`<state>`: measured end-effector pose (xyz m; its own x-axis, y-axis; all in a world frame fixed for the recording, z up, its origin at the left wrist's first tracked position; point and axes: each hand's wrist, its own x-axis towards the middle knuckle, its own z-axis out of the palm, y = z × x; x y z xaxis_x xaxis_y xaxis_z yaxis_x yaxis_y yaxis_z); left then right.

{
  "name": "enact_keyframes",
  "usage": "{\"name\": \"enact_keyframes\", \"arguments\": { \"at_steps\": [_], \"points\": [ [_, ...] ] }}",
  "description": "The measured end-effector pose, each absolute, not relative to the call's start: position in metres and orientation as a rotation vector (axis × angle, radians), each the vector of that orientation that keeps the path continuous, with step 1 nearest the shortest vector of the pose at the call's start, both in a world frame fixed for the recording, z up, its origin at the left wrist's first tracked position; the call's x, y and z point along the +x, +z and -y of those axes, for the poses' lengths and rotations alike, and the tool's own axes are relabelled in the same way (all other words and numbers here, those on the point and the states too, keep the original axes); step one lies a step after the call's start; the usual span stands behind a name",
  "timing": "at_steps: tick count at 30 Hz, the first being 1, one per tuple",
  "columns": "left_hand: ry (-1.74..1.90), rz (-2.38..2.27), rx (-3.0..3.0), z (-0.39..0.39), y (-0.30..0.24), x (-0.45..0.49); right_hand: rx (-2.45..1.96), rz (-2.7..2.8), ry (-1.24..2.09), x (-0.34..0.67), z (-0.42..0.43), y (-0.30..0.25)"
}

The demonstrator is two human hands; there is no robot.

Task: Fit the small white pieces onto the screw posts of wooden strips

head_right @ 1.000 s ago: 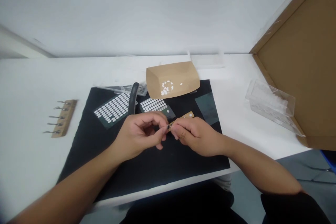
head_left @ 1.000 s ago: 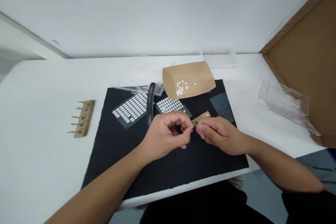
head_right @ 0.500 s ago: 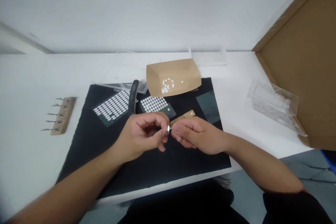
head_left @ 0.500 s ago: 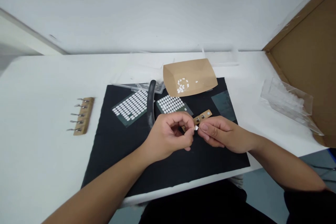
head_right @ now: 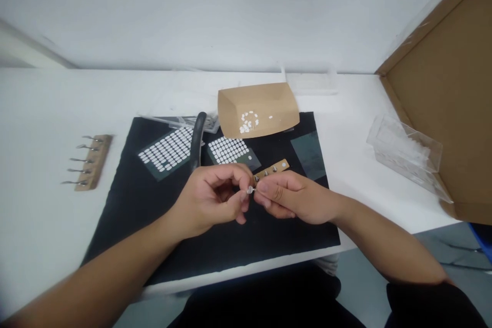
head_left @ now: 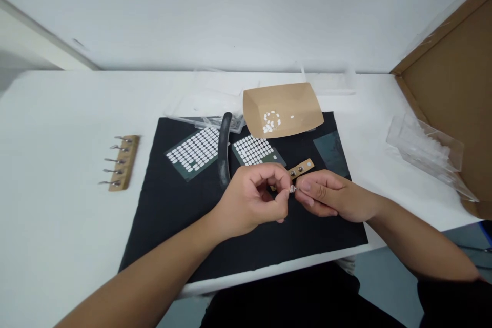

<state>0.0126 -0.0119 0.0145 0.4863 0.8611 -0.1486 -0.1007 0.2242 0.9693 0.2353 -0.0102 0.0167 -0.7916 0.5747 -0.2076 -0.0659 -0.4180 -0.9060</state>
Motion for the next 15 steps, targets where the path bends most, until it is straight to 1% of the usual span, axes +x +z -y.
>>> {"name": "enact_keyframes", "arguments": {
  "at_steps": [8,15],
  "points": [
    [0.778,-0.797,1.091,0.0132,0.0127,0.0109,-0.715,1.443,2.172,0.2347,0.0124,0.0172],
    [0.830,-0.751,1.086,0.0106,0.0103,0.0091,-0.766,1.548,1.998,0.2360,0.0102,0.0181]
  ]
}}
